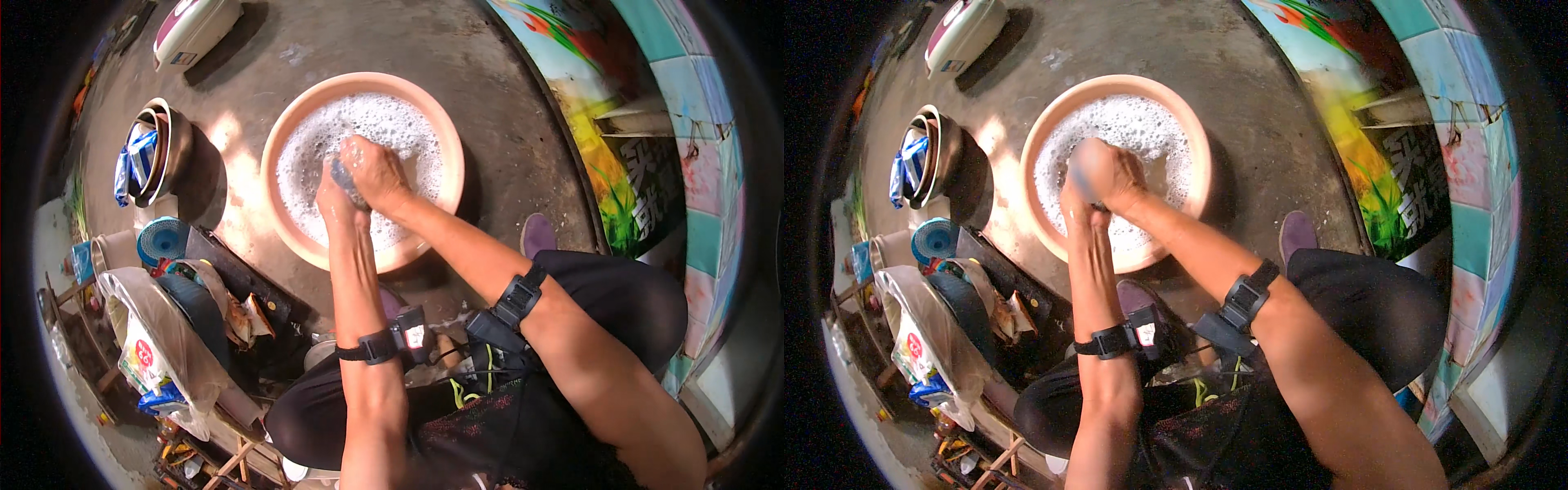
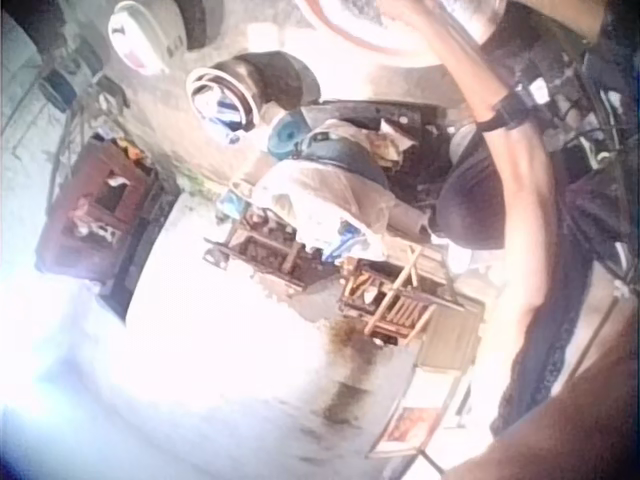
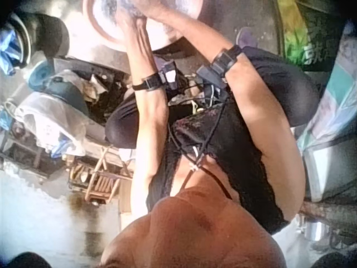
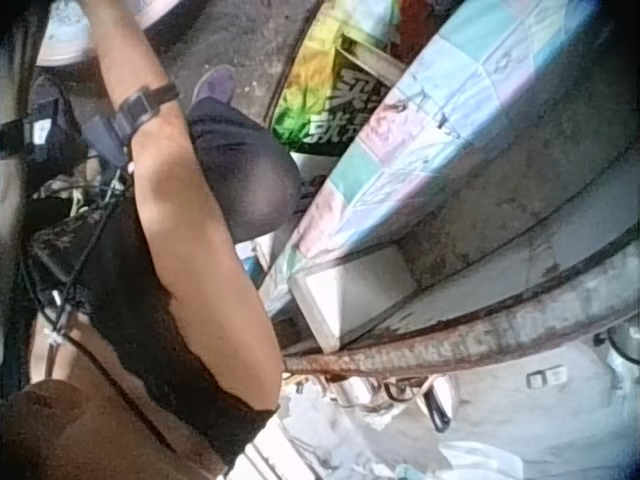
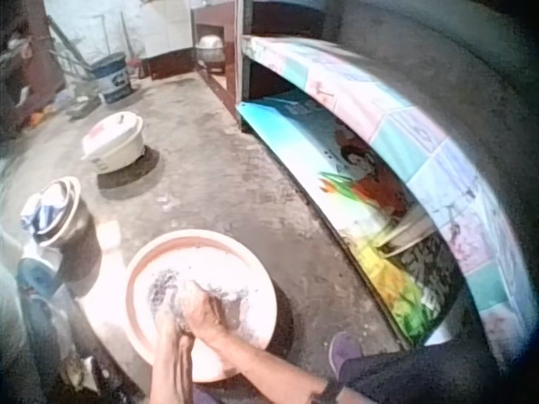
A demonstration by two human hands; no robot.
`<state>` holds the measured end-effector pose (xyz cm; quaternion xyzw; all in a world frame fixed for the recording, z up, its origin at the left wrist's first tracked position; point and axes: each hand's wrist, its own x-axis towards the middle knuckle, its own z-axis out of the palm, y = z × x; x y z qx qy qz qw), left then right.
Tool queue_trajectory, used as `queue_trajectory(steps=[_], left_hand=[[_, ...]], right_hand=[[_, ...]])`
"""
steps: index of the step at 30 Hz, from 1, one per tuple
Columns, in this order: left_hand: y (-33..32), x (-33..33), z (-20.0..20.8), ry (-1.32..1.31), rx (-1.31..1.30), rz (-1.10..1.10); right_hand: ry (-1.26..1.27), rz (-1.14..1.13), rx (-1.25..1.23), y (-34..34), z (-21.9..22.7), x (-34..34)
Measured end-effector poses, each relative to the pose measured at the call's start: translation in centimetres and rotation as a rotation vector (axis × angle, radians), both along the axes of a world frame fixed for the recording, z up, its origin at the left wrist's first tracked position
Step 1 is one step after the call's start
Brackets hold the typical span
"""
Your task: Wipe a dirty tiled shelf with a damp cloth.
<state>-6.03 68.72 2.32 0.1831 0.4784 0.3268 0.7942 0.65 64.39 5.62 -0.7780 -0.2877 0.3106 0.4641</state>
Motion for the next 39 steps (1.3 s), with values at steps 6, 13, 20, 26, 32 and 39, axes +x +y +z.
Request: queue_trajectory(steps=[6, 13, 20, 26, 32, 39], left_hand=[[1.0, -1.8, -0.1, -0.067, -0.097, 0.053], [-0.5, -4.3, -4.3, 0.471, -0.229, -0.168], [1.2, -6.9, -3.7, -0.345, -0.310, -0.303], [1.9, -4.6, -4.6, -0.419, -0.478, -0.104], [0.4, -1.5, 0.7, -0.178, -0.251, -0.242], [3.4, -3.8, 5.5, -0.110, -0.074, -0.308]], right_hand=[[0.176, -0.114, -0.173, -1.8, -4.9, 2.3], [0.475, -0.091, -0.077, -4.8, -8.8, 2.0], [0.721, 0.576, 0.021, -1.5, -0.6, 0.3], [0.126, 0.110, 0.199, -0.2, -3.9, 1.2], [0.611, 0.111, 0.228, 0.8, -3.0, 1.1], [0.250, 0.047, 0.425, 3.3, 4.5, -1.8]])
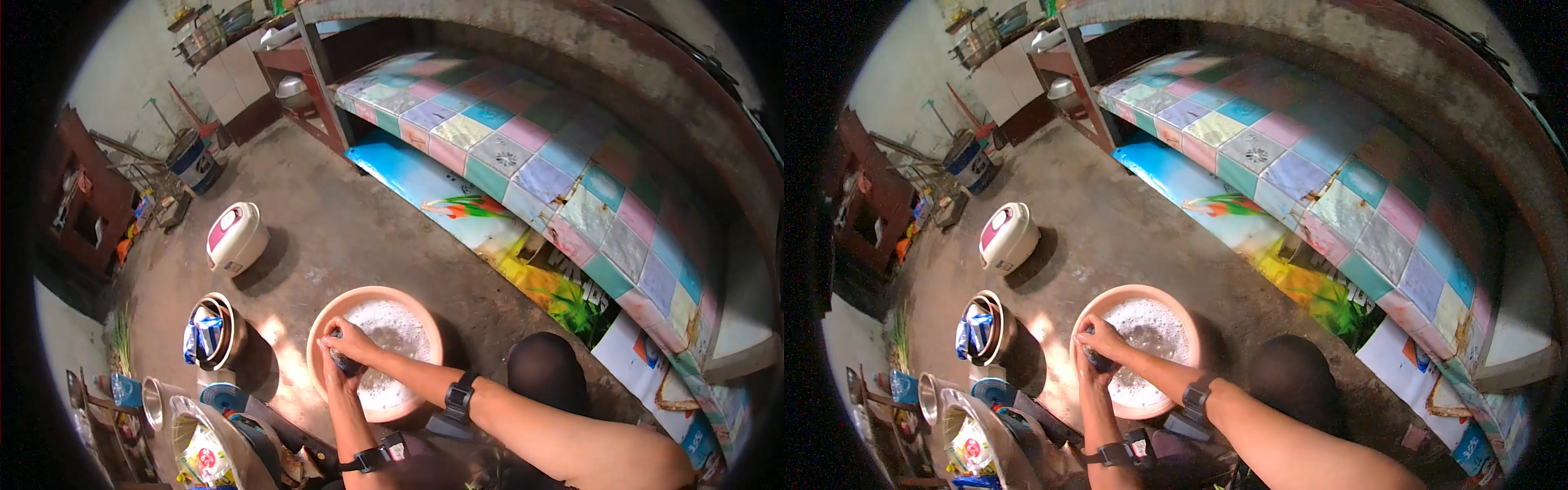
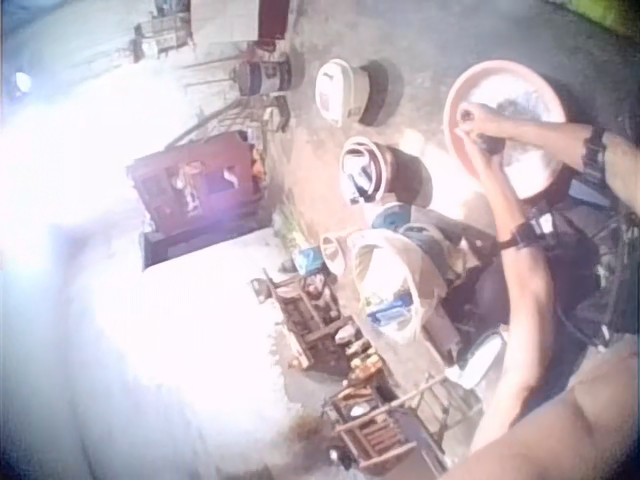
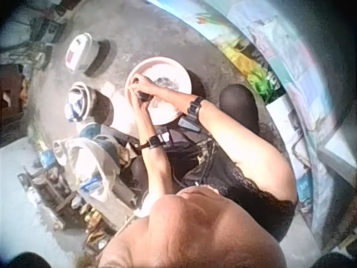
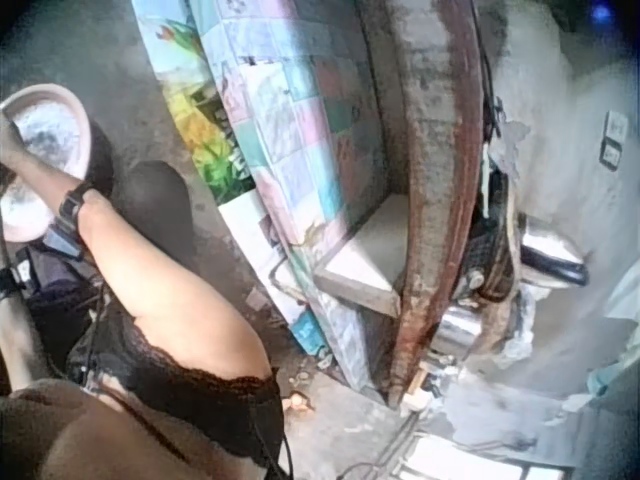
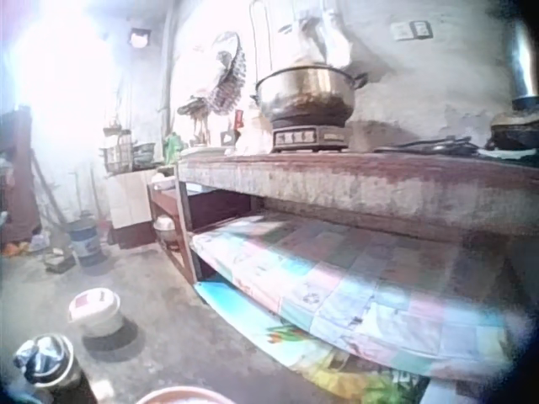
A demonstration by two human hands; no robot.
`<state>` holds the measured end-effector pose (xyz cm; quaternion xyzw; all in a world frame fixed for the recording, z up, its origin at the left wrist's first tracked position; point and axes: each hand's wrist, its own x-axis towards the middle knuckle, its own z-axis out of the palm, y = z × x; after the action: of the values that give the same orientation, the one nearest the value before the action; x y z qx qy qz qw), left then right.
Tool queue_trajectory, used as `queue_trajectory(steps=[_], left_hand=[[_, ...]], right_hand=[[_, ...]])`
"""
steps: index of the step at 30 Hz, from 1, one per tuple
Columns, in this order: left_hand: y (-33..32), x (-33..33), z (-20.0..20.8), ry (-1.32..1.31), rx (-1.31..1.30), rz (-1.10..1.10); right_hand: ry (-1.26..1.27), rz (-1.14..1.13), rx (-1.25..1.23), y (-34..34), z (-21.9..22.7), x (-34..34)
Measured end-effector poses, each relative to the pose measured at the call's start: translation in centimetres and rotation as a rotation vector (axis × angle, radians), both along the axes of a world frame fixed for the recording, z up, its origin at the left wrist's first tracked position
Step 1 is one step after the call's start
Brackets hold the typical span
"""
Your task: Wipe a dirty tiled shelf with a damp cloth.
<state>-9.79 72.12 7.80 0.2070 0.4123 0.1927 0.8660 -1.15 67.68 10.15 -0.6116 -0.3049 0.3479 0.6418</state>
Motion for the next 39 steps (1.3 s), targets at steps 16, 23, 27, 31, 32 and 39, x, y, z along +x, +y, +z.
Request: queue_trajectory(steps=[16, 23, 27, 31, 32, 39], left_hand=[[3.7, -1.1, 10.5, 0.139, 0.509, -0.586], [2.5, 0.4, 7.3, 0.436, 0.772, -0.613], [0.1, 0.9, 8.1, 0.568, 0.981, -0.631], [0.4, 0.0, 6.9, 0.468, 1.228, -0.514], [0.0, 0.4, 7.2, 0.461, 1.230, -0.519], [0.1, 2.2, 10.8, 0.351, 0.547, -0.552]], right_hand=[[0.045, 0.118, 0.273, 4.2, 5.8, 2.2], [-0.054, 0.026, 0.106, 4.0, 2.4, 1.8], [-0.123, -0.019, 0.057, 3.0, 1.8, 1.5], [-0.086, -0.003, -0.114, 3.1, 3.3, 0.5], [-0.044, 0.017, -0.223, 3.0, 3.0, 0.9], [0.233, 0.063, 0.113, 2.0, 3.4, 4.4]])
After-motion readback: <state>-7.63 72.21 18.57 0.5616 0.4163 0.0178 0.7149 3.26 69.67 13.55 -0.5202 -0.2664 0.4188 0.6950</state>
